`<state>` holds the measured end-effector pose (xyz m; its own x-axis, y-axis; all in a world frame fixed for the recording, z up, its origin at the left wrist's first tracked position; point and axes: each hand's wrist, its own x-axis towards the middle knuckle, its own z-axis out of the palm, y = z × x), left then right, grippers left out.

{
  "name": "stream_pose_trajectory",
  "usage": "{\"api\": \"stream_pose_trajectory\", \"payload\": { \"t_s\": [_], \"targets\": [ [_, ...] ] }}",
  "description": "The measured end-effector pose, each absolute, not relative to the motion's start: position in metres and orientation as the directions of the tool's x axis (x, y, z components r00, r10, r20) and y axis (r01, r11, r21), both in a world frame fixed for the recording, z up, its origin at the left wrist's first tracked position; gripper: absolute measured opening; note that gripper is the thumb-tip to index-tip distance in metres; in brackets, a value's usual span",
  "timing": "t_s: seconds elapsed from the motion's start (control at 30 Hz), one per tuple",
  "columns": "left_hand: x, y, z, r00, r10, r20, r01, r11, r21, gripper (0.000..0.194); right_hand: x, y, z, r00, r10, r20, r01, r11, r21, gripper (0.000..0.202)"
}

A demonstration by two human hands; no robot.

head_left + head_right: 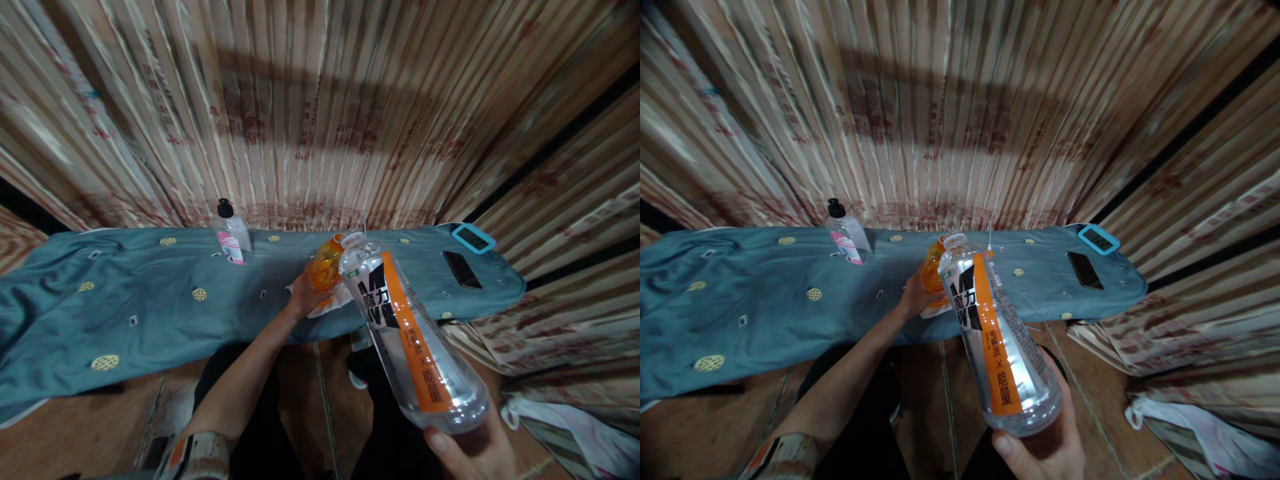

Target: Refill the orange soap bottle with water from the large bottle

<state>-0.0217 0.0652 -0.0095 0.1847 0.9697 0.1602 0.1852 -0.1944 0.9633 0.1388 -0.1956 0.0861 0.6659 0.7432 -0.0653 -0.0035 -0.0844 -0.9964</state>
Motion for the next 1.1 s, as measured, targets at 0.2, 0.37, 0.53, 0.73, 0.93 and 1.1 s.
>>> {"api": "stream_pose_trajectory", "payload": {
  "t_s": [0.2, 0.37, 0.53, 0.73, 0.93, 1.1],
  "targets": [
    [-0.021, 0.065, -0.008, 0.166, 0.975, 0.148, 0.199, -0.18, 0.963, 0.064, 0.151, -0.195, 0.08, 0.559, 0.829, -0.017, 0.025, -0.037, -0.999, 0.093],
    [-0.021, 0.065, -0.004, 0.173, 0.977, 0.121, 0.217, -0.158, 0.963, 0.061, 0.159, -0.197, 0.076, 0.575, 0.818, 0.003, 0.059, -0.038, -0.998, 0.093],
    [-0.02, 0.065, -0.004, 0.154, 0.978, 0.14, 0.216, -0.171, 0.961, 0.063, 0.152, -0.196, 0.077, 0.518, 0.855, 0.038, 0.095, -0.013, -0.995, 0.09],
    [-0.02, 0.064, -0.004, 0.157, 0.979, 0.128, 0.219, -0.161, 0.962, 0.061, 0.16, -0.197, 0.071, 0.498, 0.863, 0.082, 0.152, 0.006, -0.988, 0.087],
    [-0.021, 0.066, -0.006, 0.165, 0.977, 0.133, 0.204, -0.166, 0.965, 0.06, 0.163, -0.2, 0.065, 0.538, 0.841, 0.065, 0.102, 0.012, -0.995, 0.087],
    [-0.021, 0.067, -0.007, 0.174, 0.977, 0.119, 0.211, -0.155, 0.965, 0.063, 0.158, -0.198, 0.067, 0.5, 0.864, 0.066, 0.105, 0.016, -0.994, 0.089]
  ]
}}
